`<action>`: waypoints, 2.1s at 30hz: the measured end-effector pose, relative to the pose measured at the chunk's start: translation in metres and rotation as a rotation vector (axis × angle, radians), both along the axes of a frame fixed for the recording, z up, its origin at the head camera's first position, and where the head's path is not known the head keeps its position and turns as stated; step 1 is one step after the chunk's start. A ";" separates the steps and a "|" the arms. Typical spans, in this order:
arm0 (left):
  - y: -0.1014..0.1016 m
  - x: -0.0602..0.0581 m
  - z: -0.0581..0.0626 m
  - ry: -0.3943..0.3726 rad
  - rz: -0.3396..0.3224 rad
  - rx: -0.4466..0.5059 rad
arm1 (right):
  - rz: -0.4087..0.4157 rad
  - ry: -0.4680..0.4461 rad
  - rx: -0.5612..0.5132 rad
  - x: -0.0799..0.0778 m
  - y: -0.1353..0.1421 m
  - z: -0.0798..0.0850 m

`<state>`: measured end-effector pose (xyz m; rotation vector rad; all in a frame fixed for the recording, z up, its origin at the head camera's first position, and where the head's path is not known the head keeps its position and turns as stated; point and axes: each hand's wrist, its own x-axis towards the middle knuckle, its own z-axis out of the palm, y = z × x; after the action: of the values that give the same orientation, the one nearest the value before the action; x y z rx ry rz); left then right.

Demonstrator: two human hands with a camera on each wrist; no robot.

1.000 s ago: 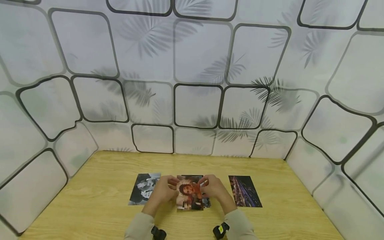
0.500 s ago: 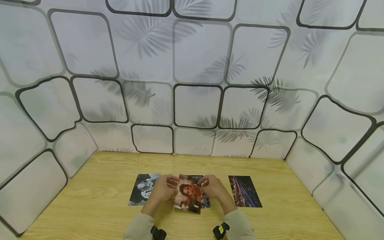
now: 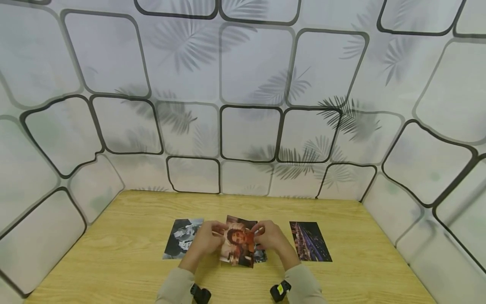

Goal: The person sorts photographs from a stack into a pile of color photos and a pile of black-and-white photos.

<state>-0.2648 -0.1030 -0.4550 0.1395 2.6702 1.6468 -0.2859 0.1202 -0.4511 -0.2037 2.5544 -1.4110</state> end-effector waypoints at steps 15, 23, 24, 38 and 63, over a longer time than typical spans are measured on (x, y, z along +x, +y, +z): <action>0.005 0.001 0.003 -0.015 -0.006 0.097 | 0.015 0.013 -0.031 -0.001 0.010 0.008; 0.015 0.002 0.004 -0.031 -0.045 0.157 | -0.009 0.016 -0.044 -0.003 0.021 0.015; 0.016 0.002 0.005 -0.032 -0.047 0.155 | -0.010 0.019 -0.040 -0.004 0.022 0.016; 0.043 -0.002 0.008 -0.015 -0.117 0.163 | -0.077 0.034 0.005 -0.003 0.045 0.027; 0.112 -0.008 0.015 0.045 -0.166 0.065 | -0.106 0.091 0.160 -0.002 0.110 0.039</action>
<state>-0.2731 0.0091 -0.4397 0.3924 2.5564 1.6990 -0.2882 0.2298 -0.4123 -0.1097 2.7747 -1.2504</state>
